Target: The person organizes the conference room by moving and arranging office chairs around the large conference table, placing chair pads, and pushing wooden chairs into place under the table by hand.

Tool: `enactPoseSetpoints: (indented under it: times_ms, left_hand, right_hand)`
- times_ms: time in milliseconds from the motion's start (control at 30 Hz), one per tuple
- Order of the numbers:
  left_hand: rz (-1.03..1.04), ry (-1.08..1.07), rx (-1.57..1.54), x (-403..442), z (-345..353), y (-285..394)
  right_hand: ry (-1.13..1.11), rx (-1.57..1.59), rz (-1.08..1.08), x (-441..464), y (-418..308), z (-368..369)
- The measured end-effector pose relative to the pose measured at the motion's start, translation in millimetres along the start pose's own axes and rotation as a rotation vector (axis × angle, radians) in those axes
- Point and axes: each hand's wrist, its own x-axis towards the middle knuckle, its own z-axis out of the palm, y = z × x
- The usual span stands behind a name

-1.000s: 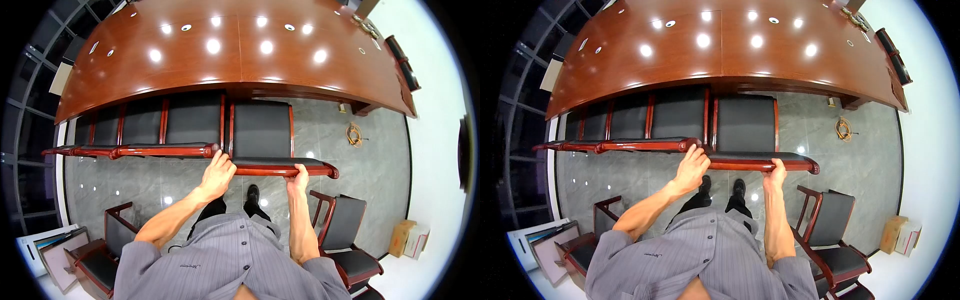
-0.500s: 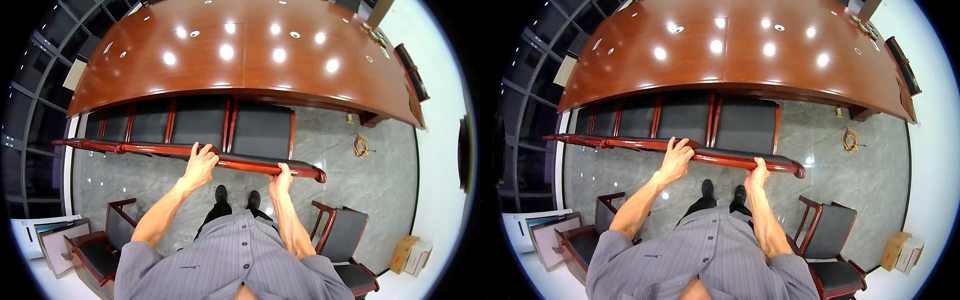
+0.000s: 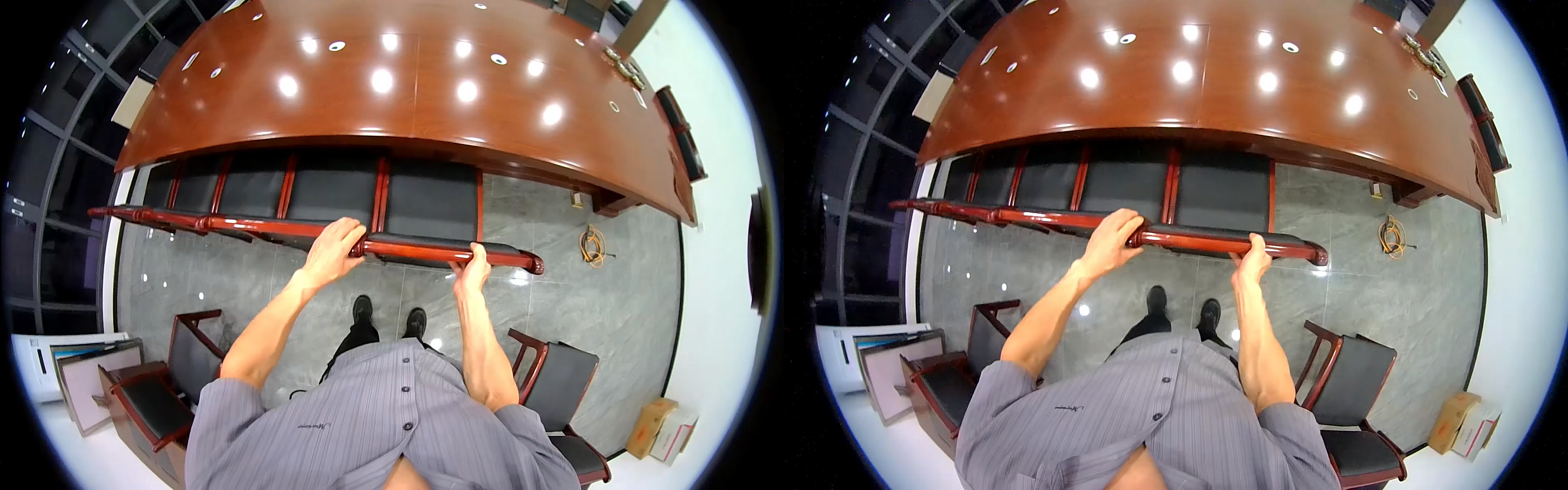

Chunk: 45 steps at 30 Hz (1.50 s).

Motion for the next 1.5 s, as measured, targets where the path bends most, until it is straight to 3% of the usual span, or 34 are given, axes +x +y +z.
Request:
enactPoseSetpoints:
  times_ms: [100,167,200,300,333,467,600,967,1067,1233,1500]
  left_hand:
    - [-0.06,0.017,-0.079,-6,2,-12]
    - [-0.079,-0.032,-0.042,-5,1,-18]
    - [-0.036,0.008,-0.032,-4,1,-21]
    - [-0.169,-0.043,-0.138,0,6,-26]
    - [-0.125,0.09,-0.125,0,12,-26]
    - [-0.023,0.075,-0.104,-1,13,-33]
    - [-0.048,-0.03,-0.111,-2,4,-29]
    - [-0.014,0.053,-0.086,-1,8,-22]
    - [-0.13,-0.041,0.037,3,11,-18]
    - [-0.142,-0.115,0.135,5,17,-19]
    - [-0.139,-0.012,0.056,4,19,-18]
  right_hand:
    - [-0.075,-0.008,0.084,10,4,-13]
    - [-0.125,0.107,0.263,-7,-4,-4]
    - [-0.241,0.074,0.267,-10,5,-1]
    - [-0.201,0.105,0.199,-2,14,20]
    - [-0.222,0.122,0.208,5,12,24]
    - [-0.33,0.113,0.208,-1,13,14]
    - [-0.276,0.105,0.192,-3,19,10]
    - [-0.232,0.066,0.216,-6,18,14]
    - [-0.252,0.04,0.199,-13,15,16]
    - [-0.247,0.03,0.201,-14,15,15]
    - [-0.323,0.024,0.228,-11,12,12]
